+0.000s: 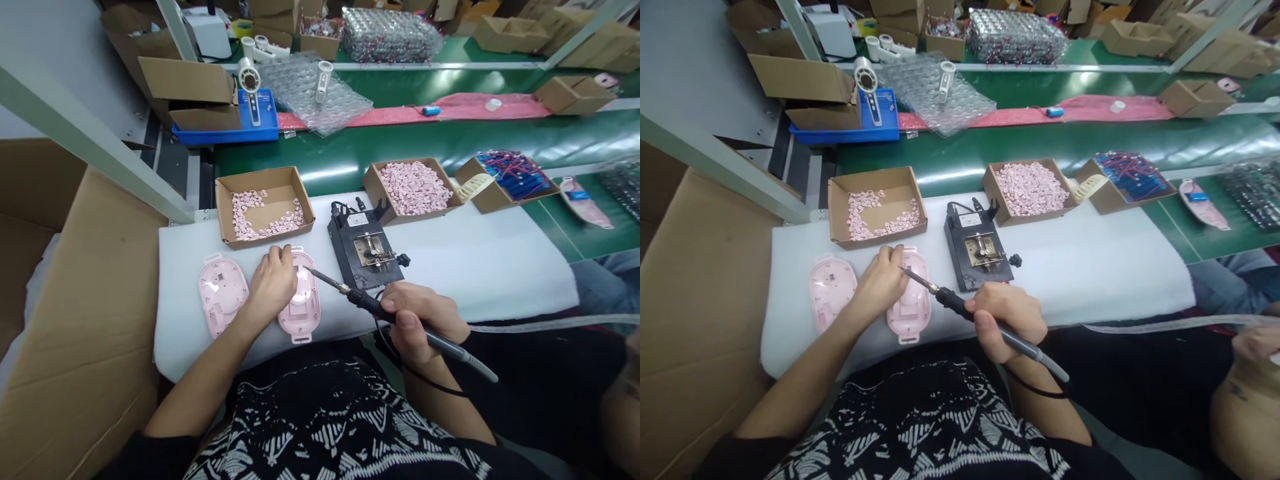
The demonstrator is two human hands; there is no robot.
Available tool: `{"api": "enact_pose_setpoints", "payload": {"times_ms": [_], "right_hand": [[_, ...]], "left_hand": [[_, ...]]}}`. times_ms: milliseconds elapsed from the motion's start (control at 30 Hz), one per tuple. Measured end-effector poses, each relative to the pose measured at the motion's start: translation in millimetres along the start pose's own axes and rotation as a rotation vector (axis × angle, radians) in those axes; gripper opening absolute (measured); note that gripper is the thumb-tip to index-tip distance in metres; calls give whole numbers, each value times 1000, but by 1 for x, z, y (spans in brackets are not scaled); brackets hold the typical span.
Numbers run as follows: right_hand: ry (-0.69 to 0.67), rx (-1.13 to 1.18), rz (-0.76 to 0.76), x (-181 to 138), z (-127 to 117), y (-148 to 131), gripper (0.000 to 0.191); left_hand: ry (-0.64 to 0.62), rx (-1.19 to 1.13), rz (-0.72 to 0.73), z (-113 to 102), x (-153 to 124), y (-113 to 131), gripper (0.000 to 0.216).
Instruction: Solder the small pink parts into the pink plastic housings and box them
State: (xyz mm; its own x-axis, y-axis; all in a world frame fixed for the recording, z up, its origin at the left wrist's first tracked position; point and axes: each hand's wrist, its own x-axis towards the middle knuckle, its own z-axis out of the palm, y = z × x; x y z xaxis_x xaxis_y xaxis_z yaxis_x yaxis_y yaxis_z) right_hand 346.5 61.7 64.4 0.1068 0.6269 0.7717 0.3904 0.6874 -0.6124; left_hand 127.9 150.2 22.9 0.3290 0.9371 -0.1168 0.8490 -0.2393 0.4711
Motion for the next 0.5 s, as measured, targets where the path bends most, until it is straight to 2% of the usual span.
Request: {"api": "enact_pose_setpoints", "payload": {"times_ms": [133,300,400,500], "right_hand": [[19,36,45,-4,1,3,13],[155,163,204,-4,4,-1,16],[193,260,292,1,5,-9,15],[119,368,333,6,4,-17,17]], "left_hand": [[-18,-188,-5,0,-11,-4,56],[-75,-405,-19,1,-42,2,45],[-117,-492,-41,-18,-62,5,44],[-92,-642,-77,-48,-79,6,47]]}}
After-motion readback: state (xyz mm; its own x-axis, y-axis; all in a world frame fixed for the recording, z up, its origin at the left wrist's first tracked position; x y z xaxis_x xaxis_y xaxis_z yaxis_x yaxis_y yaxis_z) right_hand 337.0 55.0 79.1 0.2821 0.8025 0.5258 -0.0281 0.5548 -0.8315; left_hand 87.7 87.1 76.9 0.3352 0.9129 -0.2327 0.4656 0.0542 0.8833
